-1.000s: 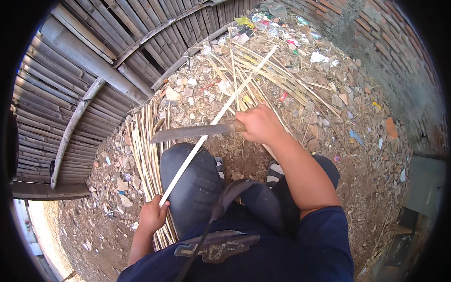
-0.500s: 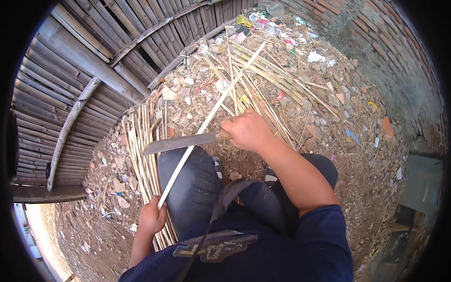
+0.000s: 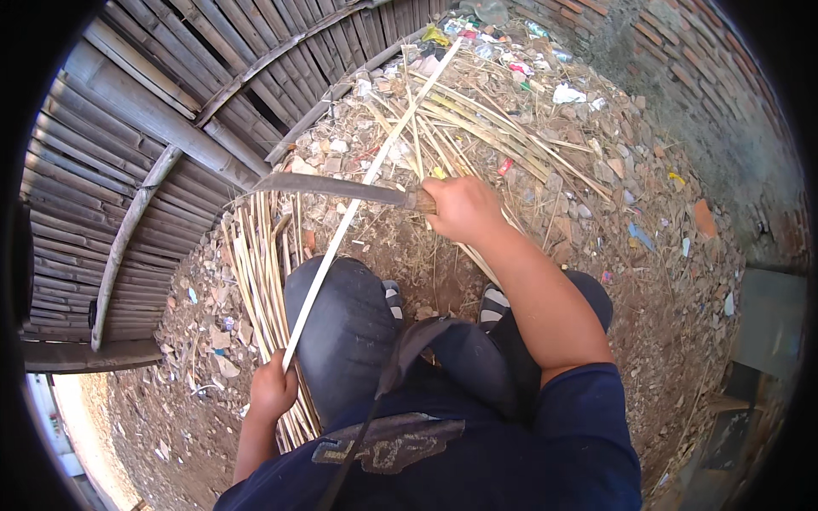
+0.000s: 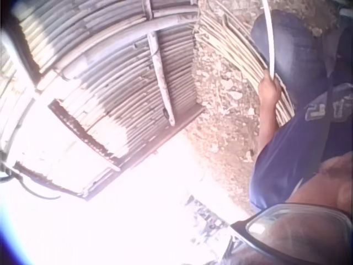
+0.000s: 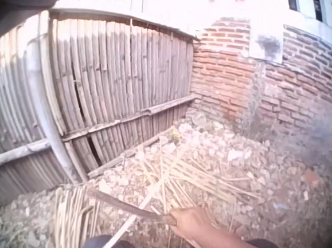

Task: The person uses a large knife to strip the outer layer off thin bamboo sticks, pulling the blade along the length of each stick while holding them over a pile of wood scraps.

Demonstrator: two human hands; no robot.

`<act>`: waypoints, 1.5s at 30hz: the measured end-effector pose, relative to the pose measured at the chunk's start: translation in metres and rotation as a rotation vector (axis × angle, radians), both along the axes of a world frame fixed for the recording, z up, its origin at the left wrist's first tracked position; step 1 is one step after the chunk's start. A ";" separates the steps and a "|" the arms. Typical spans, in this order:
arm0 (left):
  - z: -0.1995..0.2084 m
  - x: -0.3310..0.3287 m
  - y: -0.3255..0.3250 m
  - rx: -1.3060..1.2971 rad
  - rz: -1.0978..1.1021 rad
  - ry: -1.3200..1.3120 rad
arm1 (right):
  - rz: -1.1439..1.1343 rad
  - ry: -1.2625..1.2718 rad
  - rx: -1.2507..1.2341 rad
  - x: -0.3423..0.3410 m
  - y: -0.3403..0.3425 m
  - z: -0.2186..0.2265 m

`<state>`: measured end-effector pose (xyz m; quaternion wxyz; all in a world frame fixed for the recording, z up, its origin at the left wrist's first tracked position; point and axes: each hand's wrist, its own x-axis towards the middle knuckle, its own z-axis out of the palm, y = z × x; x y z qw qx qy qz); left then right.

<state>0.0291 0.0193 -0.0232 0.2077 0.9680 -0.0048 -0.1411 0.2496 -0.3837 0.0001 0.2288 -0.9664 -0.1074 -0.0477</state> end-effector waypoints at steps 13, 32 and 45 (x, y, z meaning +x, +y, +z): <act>0.011 -0.015 0.007 0.026 -0.057 -0.007 | -0.068 0.083 -0.091 0.012 -0.024 -0.023; 0.013 -0.020 -0.003 0.008 -0.010 0.084 | -0.054 -0.057 -0.003 0.004 -0.026 -0.020; 0.007 -0.022 0.001 0.023 -0.001 -0.017 | -0.036 0.109 -0.250 0.017 -0.039 -0.034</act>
